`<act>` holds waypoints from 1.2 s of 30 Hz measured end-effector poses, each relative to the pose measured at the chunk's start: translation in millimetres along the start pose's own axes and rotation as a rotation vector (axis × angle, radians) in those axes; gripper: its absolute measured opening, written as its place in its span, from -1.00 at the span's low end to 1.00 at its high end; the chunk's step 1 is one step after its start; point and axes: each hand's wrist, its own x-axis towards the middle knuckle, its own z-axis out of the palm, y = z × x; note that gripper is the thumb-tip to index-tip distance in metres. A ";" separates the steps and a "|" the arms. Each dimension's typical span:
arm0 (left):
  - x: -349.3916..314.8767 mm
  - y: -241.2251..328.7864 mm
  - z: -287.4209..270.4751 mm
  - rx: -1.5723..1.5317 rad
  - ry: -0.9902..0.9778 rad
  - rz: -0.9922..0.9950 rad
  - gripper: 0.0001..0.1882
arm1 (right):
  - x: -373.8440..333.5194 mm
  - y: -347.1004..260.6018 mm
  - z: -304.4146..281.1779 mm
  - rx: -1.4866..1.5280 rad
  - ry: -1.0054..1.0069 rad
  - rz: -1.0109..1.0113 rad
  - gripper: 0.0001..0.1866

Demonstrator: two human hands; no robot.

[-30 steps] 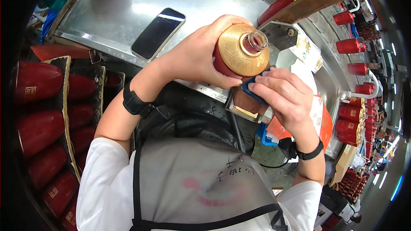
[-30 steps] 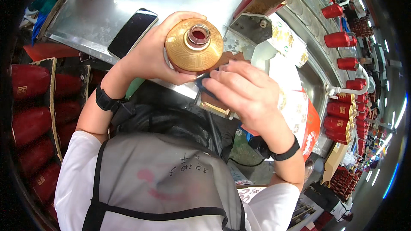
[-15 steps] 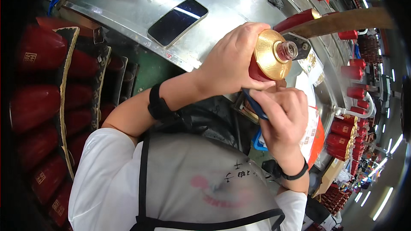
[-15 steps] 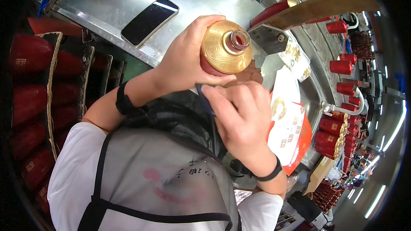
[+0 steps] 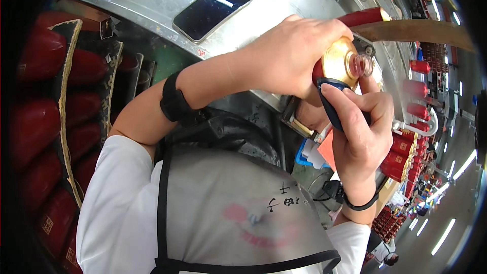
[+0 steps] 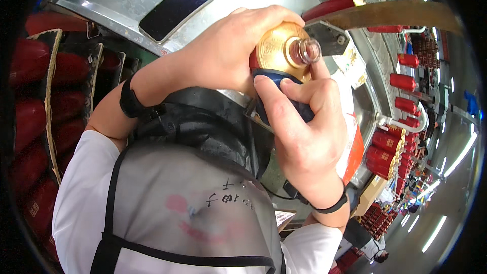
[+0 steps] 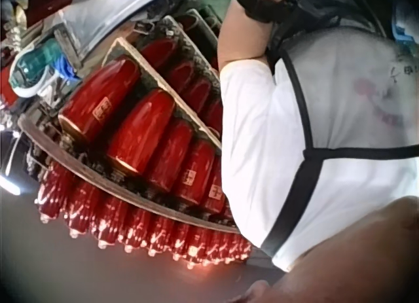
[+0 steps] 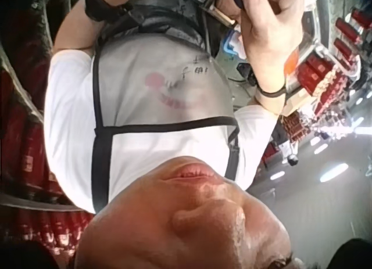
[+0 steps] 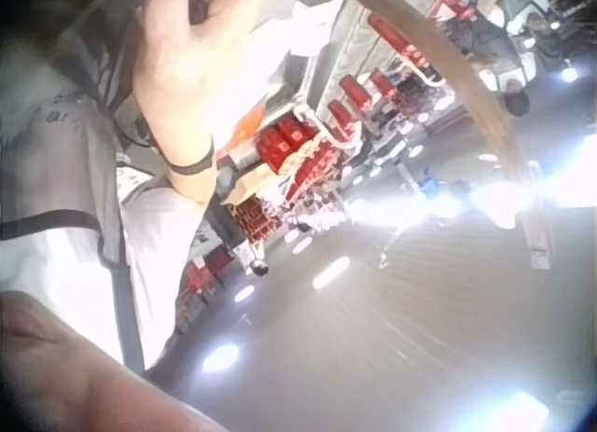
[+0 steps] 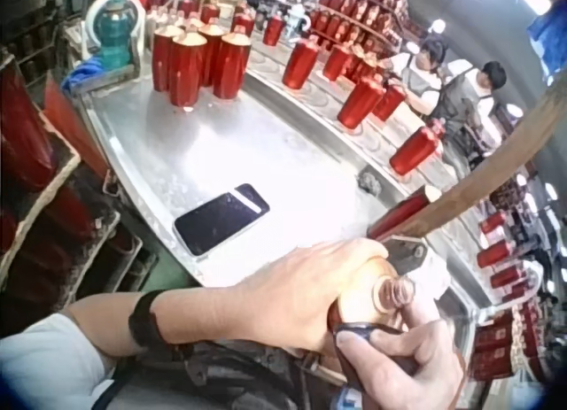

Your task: The worker attaches labels and decorative gold wraps to red bottles on an assembly line conveyor.

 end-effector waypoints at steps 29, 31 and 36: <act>-4.9 -12.7 -6.6 -0.269 -0.207 -0.145 0.03 | -19.6 66.4 -19.8 0.611 0.082 0.227 -0.78; -5.6 -14.2 -3.4 -0.310 -0.188 -0.132 0.02 | -15.9 60.4 -16.9 0.629 0.022 0.402 -0.74; -4.4 -10.9 -3.8 -0.373 -0.205 -0.196 0.01 | -14.0 70.7 -5.2 0.481 -0.008 0.513 -0.75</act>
